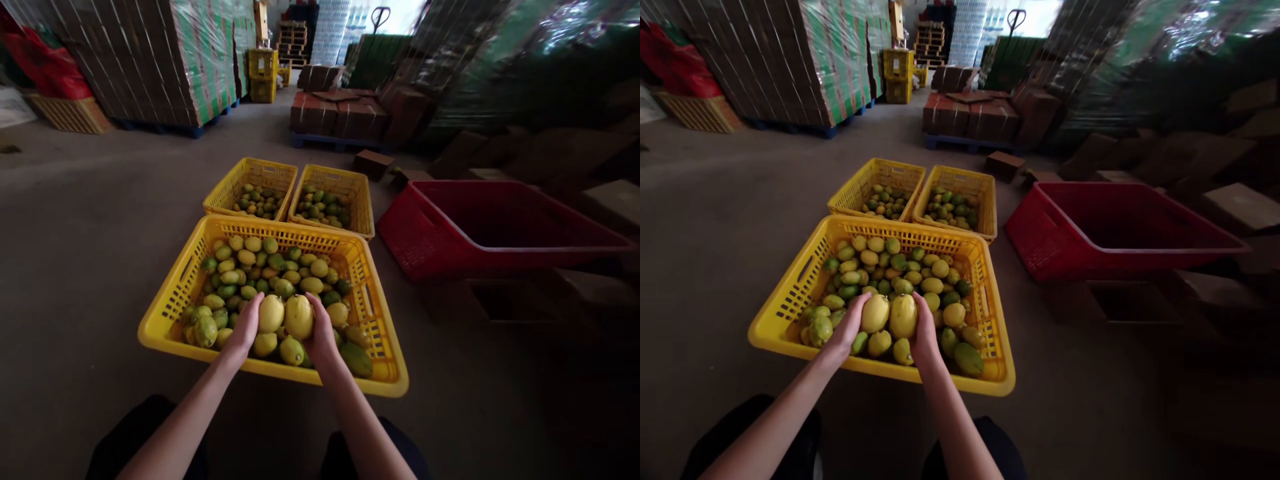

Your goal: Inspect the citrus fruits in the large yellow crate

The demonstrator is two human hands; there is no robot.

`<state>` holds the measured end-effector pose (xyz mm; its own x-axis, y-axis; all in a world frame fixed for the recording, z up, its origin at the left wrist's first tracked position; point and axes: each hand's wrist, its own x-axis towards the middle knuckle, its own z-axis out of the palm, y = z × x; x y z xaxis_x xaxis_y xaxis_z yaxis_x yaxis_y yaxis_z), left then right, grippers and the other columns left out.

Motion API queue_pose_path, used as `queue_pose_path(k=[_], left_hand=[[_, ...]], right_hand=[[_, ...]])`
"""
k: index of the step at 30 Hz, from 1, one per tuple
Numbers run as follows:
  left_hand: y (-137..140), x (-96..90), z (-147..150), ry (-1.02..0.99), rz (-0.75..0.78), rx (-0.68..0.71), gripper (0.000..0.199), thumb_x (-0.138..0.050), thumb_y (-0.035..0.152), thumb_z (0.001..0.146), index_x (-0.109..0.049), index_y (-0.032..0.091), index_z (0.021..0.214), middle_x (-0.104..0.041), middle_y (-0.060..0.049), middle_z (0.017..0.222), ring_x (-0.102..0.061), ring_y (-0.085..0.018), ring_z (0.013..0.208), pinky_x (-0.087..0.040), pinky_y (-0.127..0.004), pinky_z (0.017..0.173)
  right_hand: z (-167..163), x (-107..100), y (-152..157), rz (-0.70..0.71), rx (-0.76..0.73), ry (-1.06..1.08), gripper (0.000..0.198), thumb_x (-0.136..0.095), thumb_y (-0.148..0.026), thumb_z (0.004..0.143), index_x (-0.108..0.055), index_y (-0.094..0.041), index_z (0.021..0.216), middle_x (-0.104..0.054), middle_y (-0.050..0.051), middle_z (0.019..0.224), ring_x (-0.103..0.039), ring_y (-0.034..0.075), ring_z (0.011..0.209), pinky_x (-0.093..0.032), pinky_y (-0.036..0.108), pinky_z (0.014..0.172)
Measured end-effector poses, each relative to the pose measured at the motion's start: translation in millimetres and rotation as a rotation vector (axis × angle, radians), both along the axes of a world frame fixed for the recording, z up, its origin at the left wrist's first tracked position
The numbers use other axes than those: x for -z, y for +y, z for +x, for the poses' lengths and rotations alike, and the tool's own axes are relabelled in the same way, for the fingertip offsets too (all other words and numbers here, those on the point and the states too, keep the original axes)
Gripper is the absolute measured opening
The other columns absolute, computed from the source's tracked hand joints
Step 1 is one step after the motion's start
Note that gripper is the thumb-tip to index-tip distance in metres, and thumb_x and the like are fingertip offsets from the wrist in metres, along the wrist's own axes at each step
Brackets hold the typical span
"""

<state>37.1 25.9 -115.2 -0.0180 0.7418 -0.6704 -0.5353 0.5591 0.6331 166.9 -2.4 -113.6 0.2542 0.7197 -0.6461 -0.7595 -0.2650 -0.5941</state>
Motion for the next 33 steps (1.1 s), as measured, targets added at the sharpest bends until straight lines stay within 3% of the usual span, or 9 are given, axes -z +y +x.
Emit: queue_pose_path(k=[2,4,8,12,16,22,26,33], left_hand=[[1,2.3,2,0.212,0.046,-0.004,0.012,-0.068,0.011,0.084,-0.074,0.021,0.086,-0.075,-0.007,0.108,-0.060,-0.020,0.125,-0.054,-0.017,0.079],[3,0.5,5,0.292,0.038,0.031,0.007,-0.068,0.017,0.087,-0.073,0.021,0.087,-0.075,-0.007,0.107,-0.061,-0.022,0.124,-0.055,-0.019,0.081],[10,-10.8,7,0.008,-0.055,0.130,0.021,-0.056,0.034,0.096,-0.069,0.018,0.097,-0.075,-0.008,0.089,-0.073,-0.022,0.090,-0.059,-0.025,0.063],[14,-21.8,4,-0.179,-0.098,0.158,0.030,-0.049,0.036,0.099,-0.064,0.014,0.111,-0.073,-0.008,0.081,-0.072,-0.020,0.069,-0.057,-0.025,0.052],[13,-28.6,1,-0.280,-0.188,0.142,0.034,-0.035,0.028,0.103,-0.062,0.011,0.116,-0.070,-0.008,0.076,-0.070,-0.017,0.064,-0.056,-0.022,0.050],[12,-32.2,-4,-0.352,-0.189,0.032,0.029,-0.046,0.035,0.098,-0.064,0.013,0.105,-0.069,-0.006,0.073,-0.068,-0.017,0.060,-0.058,-0.024,0.050],[12,-28.2,-6,-0.308,-0.222,0.027,0.034,-0.040,0.036,0.099,-0.064,0.013,0.099,-0.065,-0.006,0.065,-0.063,-0.017,0.052,-0.053,-0.025,0.043],[7,-29.6,-5,-0.303,-0.201,-0.061,0.028,-0.041,0.030,0.099,-0.064,0.016,0.102,-0.068,-0.006,0.077,-0.069,-0.020,0.067,-0.056,-0.025,0.048]], right_hand=[[-1,-10,1,-0.060,-0.006,0.057,0.020,-0.064,-0.037,0.082,-0.063,-0.019,0.073,-0.063,-0.003,0.053,-0.059,0.015,0.044,-0.052,0.026,0.045],[-1,-18,1,-0.043,0.011,0.084,0.018,-0.065,-0.035,0.081,-0.063,-0.018,0.075,-0.063,-0.003,0.054,-0.061,0.016,0.047,-0.053,0.026,0.045],[1,-22,1,0.009,0.021,0.076,0.015,-0.071,-0.031,0.078,-0.065,-0.019,0.085,-0.067,-0.002,0.063,-0.063,0.016,0.050,-0.049,0.023,0.038],[4,-13,4,-0.108,-0.007,0.140,0.024,-0.062,-0.042,0.090,-0.063,-0.018,0.087,-0.065,0.001,0.060,-0.062,0.017,0.046,-0.050,0.025,0.038],[4,-4,7,-0.185,0.038,0.130,0.023,-0.052,-0.039,0.096,-0.062,-0.019,0.091,-0.067,0.002,0.060,-0.064,0.017,0.049,-0.054,0.027,0.045],[1,-10,7,-0.096,0.049,0.200,0.019,-0.062,-0.039,0.089,-0.062,-0.020,0.088,-0.066,0.000,0.062,-0.063,0.017,0.051,-0.054,0.027,0.046],[-1,-12,7,-0.117,0.032,0.236,0.020,-0.056,-0.039,0.091,-0.061,-0.020,0.085,-0.066,0.001,0.060,-0.063,0.018,0.051,-0.053,0.028,0.046],[-7,9,9,-0.104,0.092,0.235,0.015,-0.054,-0.036,0.091,-0.060,-0.022,0.090,-0.069,0.001,0.066,-0.065,0.019,0.056,-0.052,0.029,0.047]])
